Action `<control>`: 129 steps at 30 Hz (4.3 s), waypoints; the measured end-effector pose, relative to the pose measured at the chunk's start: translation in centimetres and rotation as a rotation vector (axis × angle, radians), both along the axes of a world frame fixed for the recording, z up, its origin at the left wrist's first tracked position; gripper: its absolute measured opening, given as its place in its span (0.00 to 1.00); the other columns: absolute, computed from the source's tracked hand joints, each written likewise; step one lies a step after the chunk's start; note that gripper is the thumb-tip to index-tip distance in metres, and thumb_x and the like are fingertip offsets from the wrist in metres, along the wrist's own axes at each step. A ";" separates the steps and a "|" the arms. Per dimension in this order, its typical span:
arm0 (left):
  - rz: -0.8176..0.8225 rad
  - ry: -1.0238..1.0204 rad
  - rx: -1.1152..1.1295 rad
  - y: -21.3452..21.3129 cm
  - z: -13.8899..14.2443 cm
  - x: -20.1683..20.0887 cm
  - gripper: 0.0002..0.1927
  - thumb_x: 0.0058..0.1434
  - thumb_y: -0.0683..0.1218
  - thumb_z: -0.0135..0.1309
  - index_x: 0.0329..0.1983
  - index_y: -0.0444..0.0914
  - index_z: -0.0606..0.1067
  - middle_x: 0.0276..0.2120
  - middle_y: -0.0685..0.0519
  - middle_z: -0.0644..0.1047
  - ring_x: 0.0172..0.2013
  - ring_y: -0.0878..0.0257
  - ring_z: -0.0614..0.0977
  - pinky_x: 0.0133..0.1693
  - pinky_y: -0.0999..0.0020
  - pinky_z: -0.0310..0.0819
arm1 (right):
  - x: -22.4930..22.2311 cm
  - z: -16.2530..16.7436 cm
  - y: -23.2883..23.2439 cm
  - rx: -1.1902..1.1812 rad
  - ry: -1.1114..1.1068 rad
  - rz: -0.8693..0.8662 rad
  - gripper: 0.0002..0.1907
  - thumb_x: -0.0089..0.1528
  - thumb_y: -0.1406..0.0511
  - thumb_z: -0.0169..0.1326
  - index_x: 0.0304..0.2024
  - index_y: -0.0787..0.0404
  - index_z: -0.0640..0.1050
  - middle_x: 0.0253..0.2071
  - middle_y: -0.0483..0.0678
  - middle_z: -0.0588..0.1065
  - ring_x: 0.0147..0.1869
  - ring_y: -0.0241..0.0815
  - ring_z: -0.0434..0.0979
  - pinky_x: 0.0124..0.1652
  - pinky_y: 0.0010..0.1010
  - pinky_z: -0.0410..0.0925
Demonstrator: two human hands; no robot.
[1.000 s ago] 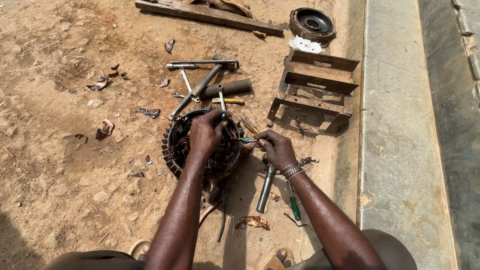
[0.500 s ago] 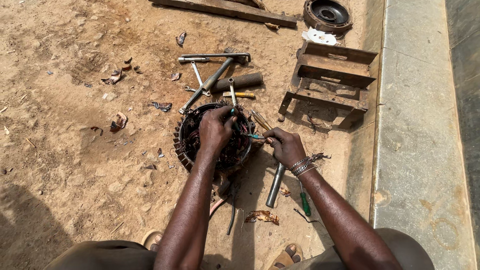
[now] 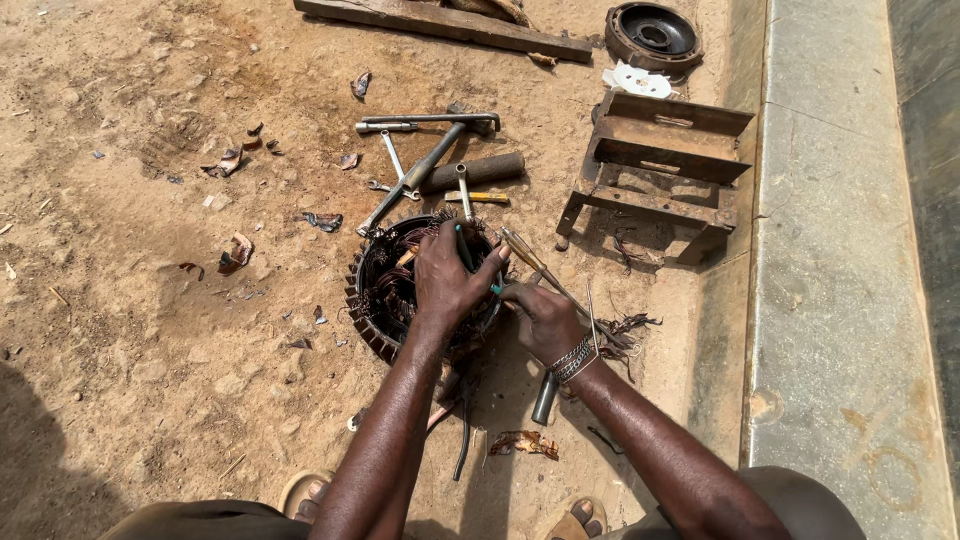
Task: The person sits on the ground and dismantles the burnt copper windings from an electric motor stator. They pull out old wiring by hand, use pliers to grip and cut the windings, and use a screwdriver and hammer to pry and loosen the coils, dropping the removed copper and debris onto the ground.
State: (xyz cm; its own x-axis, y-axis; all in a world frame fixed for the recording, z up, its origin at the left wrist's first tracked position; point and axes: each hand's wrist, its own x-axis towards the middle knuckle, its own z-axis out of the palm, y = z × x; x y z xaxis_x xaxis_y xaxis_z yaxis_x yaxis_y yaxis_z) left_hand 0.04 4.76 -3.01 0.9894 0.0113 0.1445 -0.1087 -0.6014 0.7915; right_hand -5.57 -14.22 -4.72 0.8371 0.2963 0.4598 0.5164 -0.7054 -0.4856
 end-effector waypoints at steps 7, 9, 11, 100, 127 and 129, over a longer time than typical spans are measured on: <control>-0.069 0.073 0.120 -1.4 -1.0 0.7 0.62 0.49 0.79 0.63 0.72 0.36 0.53 0.53 0.36 0.72 0.59 0.45 0.65 0.60 0.32 0.56 | 1.2 -0.6 -1.4 0.091 0.094 -0.017 0.11 0.59 0.70 0.63 0.45 0.60 0.81 0.37 0.49 0.83 0.38 0.42 0.87 0.38 0.31 0.78; -0.024 0.117 0.076 -2.3 -0.9 0.3 0.75 0.36 0.79 0.67 0.74 0.37 0.42 0.62 0.32 0.61 0.63 0.40 0.58 0.58 0.27 0.53 | 1.8 -0.8 -2.4 0.299 0.218 0.038 0.15 0.58 0.74 0.56 0.47 0.61 0.81 0.39 0.48 0.84 0.42 0.41 0.87 0.44 0.30 0.79; 0.012 0.121 0.090 -3.2 -0.8 -0.7 0.85 0.28 0.78 0.71 0.75 0.36 0.34 0.69 0.29 0.51 0.67 0.35 0.49 0.57 0.22 0.46 | 2.3 -1.2 -2.9 0.418 0.293 0.066 0.15 0.57 0.75 0.57 0.46 0.63 0.82 0.40 0.48 0.84 0.44 0.39 0.87 0.47 0.29 0.79; -0.127 0.199 -0.407 -1.5 -0.3 1.5 0.30 0.69 0.66 0.52 0.36 0.34 0.79 0.28 0.50 0.78 0.31 0.56 0.80 0.40 0.47 0.77 | 5.4 -1.5 -2.2 0.356 0.450 0.485 0.15 0.64 0.57 0.56 0.32 0.63 0.80 0.32 0.50 0.80 0.36 0.42 0.82 0.40 0.35 0.74; 0.281 0.951 -2.086 -10.4 0.8 -7.1 0.70 0.42 0.86 0.42 0.80 0.54 0.29 0.79 0.47 0.32 0.77 0.38 0.40 0.67 0.12 0.33 | 10.2 13.0 2.3 -0.551 1.520 -0.229 0.47 0.57 0.34 0.41 0.74 0.46 0.62 0.72 0.67 0.59 0.64 0.73 0.72 0.51 0.68 0.73; 0.220 0.990 -2.074 -9.9 1.6 -6.3 0.72 0.38 0.86 0.44 0.80 0.52 0.33 0.78 0.44 0.37 0.74 0.32 0.46 0.62 0.10 0.31 | 9.9 11.9 3.4 -0.499 1.517 -0.082 0.41 0.65 0.41 0.41 0.73 0.57 0.63 0.67 0.74 0.69 0.60 0.72 0.79 0.50 0.62 0.77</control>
